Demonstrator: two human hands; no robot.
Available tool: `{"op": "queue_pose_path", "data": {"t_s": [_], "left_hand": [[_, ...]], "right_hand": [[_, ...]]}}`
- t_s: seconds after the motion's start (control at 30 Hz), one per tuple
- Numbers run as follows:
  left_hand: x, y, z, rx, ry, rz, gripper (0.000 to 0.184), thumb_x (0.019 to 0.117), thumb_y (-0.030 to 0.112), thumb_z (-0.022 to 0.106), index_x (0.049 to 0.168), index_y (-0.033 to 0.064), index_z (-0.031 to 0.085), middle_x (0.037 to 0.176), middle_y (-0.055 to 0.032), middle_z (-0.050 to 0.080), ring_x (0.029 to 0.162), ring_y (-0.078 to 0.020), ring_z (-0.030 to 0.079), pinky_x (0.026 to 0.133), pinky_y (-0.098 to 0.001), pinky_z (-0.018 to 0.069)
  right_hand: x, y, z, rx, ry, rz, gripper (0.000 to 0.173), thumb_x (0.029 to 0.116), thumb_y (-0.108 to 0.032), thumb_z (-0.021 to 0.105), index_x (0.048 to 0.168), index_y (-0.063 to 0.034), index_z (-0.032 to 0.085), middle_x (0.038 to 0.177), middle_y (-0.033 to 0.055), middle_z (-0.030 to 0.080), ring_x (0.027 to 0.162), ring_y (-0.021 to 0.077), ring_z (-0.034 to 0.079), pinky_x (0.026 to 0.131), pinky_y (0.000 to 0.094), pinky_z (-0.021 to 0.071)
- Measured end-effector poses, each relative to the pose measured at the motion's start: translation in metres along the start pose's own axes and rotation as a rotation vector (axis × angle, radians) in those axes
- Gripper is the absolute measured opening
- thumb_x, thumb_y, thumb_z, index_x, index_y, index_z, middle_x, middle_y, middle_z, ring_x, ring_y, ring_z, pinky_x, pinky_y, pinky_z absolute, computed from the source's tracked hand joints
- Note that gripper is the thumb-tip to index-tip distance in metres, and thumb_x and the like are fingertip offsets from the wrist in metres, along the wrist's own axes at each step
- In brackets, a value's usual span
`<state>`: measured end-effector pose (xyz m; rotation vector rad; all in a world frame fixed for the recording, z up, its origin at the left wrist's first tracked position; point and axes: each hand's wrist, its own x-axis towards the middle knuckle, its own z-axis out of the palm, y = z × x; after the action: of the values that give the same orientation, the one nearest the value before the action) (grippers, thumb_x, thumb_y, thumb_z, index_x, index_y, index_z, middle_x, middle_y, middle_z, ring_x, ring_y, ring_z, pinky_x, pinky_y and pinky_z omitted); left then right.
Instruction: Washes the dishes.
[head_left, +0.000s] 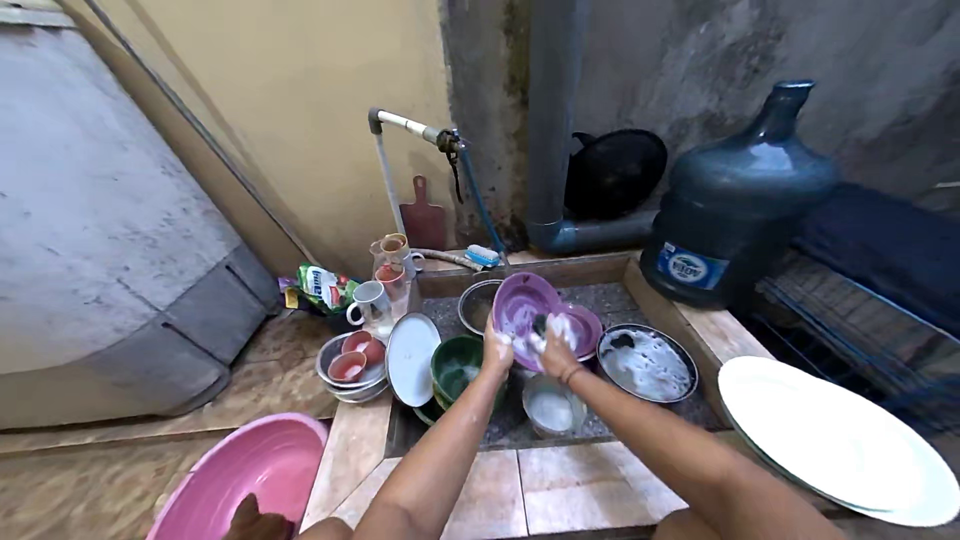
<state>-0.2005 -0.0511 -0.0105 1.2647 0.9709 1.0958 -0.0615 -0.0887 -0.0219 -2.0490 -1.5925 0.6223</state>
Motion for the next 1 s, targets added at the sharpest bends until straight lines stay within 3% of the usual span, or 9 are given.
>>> {"op": "queue_pose_path", "data": {"t_s": [0.13, 0.2, 0.27, 0.43, 0.53, 0.63, 0.77, 0.9, 1.0], "left_hand": [[-0.019, -0.017, 0.023, 0.025, -0.048, -0.052, 0.048, 0.1101, 0.012, 0.039, 0.154, -0.0068, 0.034, 0.148, -0.0268, 0.05, 0.135, -0.0277, 0.052, 0.115, -0.0409, 0.0425], [-0.026, -0.009, 0.028, 0.017, -0.046, -0.034, 0.047, 0.1126, 0.015, 0.031, 0.154, -0.0068, 0.033, 0.147, -0.027, 0.05, 0.134, -0.0271, 0.053, 0.114, -0.0405, 0.0431], [-0.024, 0.002, 0.021, 0.072, -0.019, 0.013, 0.049, 0.1119, 0.013, 0.03, 0.156, -0.0075, 0.028, 0.152, -0.029, 0.045, 0.14, -0.029, 0.048, 0.118, -0.0409, 0.0391], [-0.016, -0.008, 0.012, 0.161, -0.079, -0.039, 0.049, 0.1088, 0.012, 0.043, 0.153, -0.0069, 0.035, 0.148, -0.0273, 0.05, 0.137, -0.0293, 0.051, 0.116, -0.0426, 0.0414], [-0.029, 0.0, 0.023, 0.111, -0.135, -0.056, 0.042, 0.1106, 0.013, 0.039, 0.146, -0.0077, 0.044, 0.138, -0.0259, 0.057, 0.127, -0.0266, 0.058, 0.11, -0.0414, 0.047], [-0.023, 0.012, 0.007, 0.161, -0.06, 0.019, 0.045, 0.1118, 0.015, 0.035, 0.149, -0.0088, 0.041, 0.143, -0.0285, 0.054, 0.132, -0.0288, 0.055, 0.114, -0.0418, 0.0435], [0.002, 0.022, -0.004, 0.168, 0.009, -0.029, 0.049, 0.1139, 0.023, 0.031, 0.153, -0.0058, 0.036, 0.149, -0.0291, 0.048, 0.14, -0.0327, 0.049, 0.117, -0.0464, 0.0391], [0.006, 0.038, 0.014, 0.129, -0.14, -0.311, 0.078, 0.1099, 0.055, 0.007, 0.148, -0.001, 0.046, 0.145, -0.0269, 0.052, 0.133, -0.037, 0.053, 0.107, -0.0569, 0.0456], [0.024, 0.016, 0.003, 0.123, -0.127, -0.381, 0.084, 0.1069, 0.061, 0.004, 0.154, 0.0031, 0.041, 0.155, -0.0251, 0.044, 0.144, -0.0366, 0.043, 0.115, -0.0587, 0.0375]], "right_hand": [[-0.008, -0.018, 0.013, 0.251, 0.017, -0.301, 0.064, 0.1012, -0.007, 0.05, 0.158, 0.0078, 0.026, 0.166, 0.0284, 0.025, 0.157, 0.0366, 0.022, 0.13, 0.0438, 0.0164], [0.015, 0.004, 0.004, 0.101, 0.084, -0.288, 0.068, 0.0987, -0.011, 0.055, 0.16, 0.0042, 0.028, 0.167, 0.0282, 0.022, 0.157, 0.0412, 0.017, 0.129, 0.0525, 0.0156], [0.022, 0.021, -0.001, -0.07, 0.017, -0.137, 0.076, 0.1013, -0.018, 0.053, 0.164, -0.0011, 0.014, 0.169, 0.0276, 0.014, 0.156, 0.046, 0.017, 0.125, 0.0616, 0.0209], [-0.014, -0.014, 0.017, 0.37, -0.066, -0.29, 0.066, 0.1036, -0.008, 0.05, 0.159, 0.0089, 0.02, 0.165, 0.0284, 0.026, 0.155, 0.0319, 0.027, 0.129, 0.0397, 0.0208], [0.018, 0.006, -0.011, 0.001, 0.055, -0.304, 0.07, 0.0991, -0.018, 0.056, 0.159, 0.0038, 0.029, 0.164, 0.0271, 0.031, 0.155, 0.0387, 0.026, 0.127, 0.0528, 0.0205], [0.023, 0.031, -0.025, -0.219, -0.021, -0.235, 0.073, 0.1041, -0.039, 0.047, 0.164, -0.0047, 0.022, 0.17, 0.0228, 0.017, 0.158, 0.0414, 0.012, 0.126, 0.0618, 0.015], [-0.027, 0.009, -0.008, -0.015, -0.229, -0.332, 0.085, 0.0979, -0.043, 0.064, 0.162, -0.002, 0.026, 0.166, 0.0217, 0.029, 0.154, 0.035, 0.03, 0.126, 0.0506, 0.0247], [-0.046, -0.026, -0.036, 0.215, -0.037, -0.347, 0.063, 0.0902, -0.008, 0.07, 0.147, 0.0063, 0.048, 0.141, 0.0249, 0.06, 0.132, 0.0314, 0.058, 0.115, 0.045, 0.0433], [-0.035, -0.02, -0.058, 0.667, 0.173, -0.227, 0.055, 0.0864, -0.008, 0.069, 0.138, 0.0026, 0.055, 0.125, 0.0162, 0.066, 0.109, 0.0184, 0.066, 0.095, 0.0352, 0.0563]]}}
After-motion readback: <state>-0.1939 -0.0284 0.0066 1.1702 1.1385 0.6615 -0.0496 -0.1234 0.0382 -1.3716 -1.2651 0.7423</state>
